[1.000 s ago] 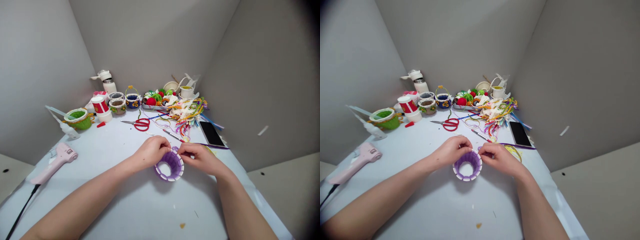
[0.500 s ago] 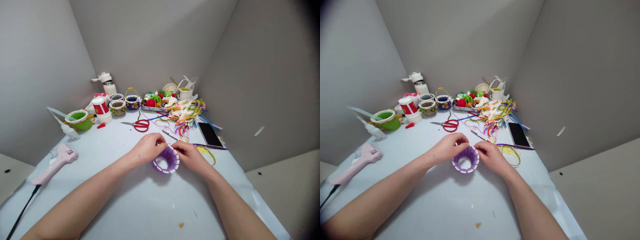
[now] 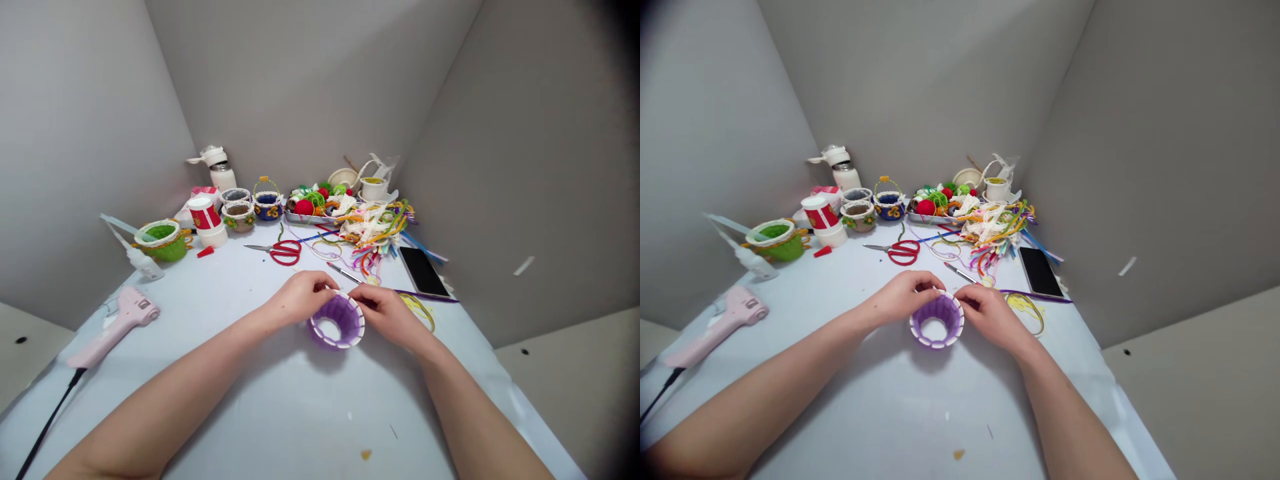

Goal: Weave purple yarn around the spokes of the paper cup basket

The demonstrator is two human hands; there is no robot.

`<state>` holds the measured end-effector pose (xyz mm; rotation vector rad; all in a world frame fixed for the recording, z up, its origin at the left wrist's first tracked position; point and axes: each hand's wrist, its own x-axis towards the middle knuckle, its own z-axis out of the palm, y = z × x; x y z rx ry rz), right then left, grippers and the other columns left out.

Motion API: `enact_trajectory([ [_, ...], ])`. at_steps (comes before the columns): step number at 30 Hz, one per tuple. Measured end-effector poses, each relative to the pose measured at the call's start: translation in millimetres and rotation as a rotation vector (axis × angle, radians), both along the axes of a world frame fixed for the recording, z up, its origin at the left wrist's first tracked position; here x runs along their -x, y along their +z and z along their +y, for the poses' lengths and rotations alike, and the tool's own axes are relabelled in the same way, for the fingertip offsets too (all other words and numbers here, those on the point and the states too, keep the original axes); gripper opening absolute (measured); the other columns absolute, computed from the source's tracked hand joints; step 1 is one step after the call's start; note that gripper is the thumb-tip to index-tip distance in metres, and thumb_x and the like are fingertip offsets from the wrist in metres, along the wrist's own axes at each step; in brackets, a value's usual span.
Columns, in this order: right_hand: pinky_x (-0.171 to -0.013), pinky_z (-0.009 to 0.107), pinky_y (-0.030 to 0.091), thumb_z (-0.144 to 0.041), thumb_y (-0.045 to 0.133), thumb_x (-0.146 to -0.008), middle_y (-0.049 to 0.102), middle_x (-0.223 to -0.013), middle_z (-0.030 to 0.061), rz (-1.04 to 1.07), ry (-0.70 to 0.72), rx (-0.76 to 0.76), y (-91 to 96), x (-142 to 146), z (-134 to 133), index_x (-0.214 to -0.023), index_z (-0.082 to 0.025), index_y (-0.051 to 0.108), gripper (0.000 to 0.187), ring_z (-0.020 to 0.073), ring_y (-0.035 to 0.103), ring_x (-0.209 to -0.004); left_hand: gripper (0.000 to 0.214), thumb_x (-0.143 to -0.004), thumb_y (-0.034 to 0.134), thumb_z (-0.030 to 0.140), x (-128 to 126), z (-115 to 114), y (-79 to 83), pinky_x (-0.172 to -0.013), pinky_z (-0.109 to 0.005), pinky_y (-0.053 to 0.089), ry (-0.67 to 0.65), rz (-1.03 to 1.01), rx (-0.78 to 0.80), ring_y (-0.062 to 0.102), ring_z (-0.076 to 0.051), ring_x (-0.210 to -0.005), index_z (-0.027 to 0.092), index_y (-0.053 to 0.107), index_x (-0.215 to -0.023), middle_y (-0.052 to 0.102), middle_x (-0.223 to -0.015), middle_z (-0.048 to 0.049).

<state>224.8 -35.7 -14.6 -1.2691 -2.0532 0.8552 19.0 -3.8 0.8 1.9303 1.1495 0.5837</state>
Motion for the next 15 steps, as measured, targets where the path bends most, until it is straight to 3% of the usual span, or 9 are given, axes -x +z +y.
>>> enact_trajectory([
  [5,-0.071,0.025,0.047,-0.025,0.052,-0.088,0.069,-0.088,0.0036,0.034,0.009,0.007,5.8,-1,-2,-0.089,-0.019,0.068,0.018,0.0163,0.062,-0.080,0.024,-0.077,0.049,0.027,3,-4,7.4,-0.063,-0.023,0.044,-0.028,0.100,-0.068,0.059,-0.014,-0.072,0.020,0.069,-0.088,0.069,-0.082,-0.0014],
  [10,-0.070,0.025,0.046,-0.023,0.051,-0.088,0.068,-0.086,0.0032,0.013,0.043,-0.009,7.1,-1,-3,-0.088,-0.020,0.069,0.018,0.0160,0.061,-0.080,0.026,-0.075,0.057,0.034,-6,-5,3.5,-0.072,-0.025,0.046,-0.001,-0.004,-0.044,0.061,-0.016,-0.081,0.019,0.070,-0.091,0.070,-0.090,-0.0029],
  [15,-0.067,0.025,0.044,-0.026,0.053,-0.088,0.066,-0.083,0.0028,0.002,0.011,-0.009,6.4,-6,-2,-0.087,-0.019,0.068,0.016,0.0152,0.059,-0.076,0.021,-0.075,0.058,0.034,-10,-3,-2.6,-0.069,-0.026,0.046,0.002,-0.028,-0.008,0.062,-0.016,-0.078,0.018,0.071,-0.081,0.071,-0.082,-0.0013],
])
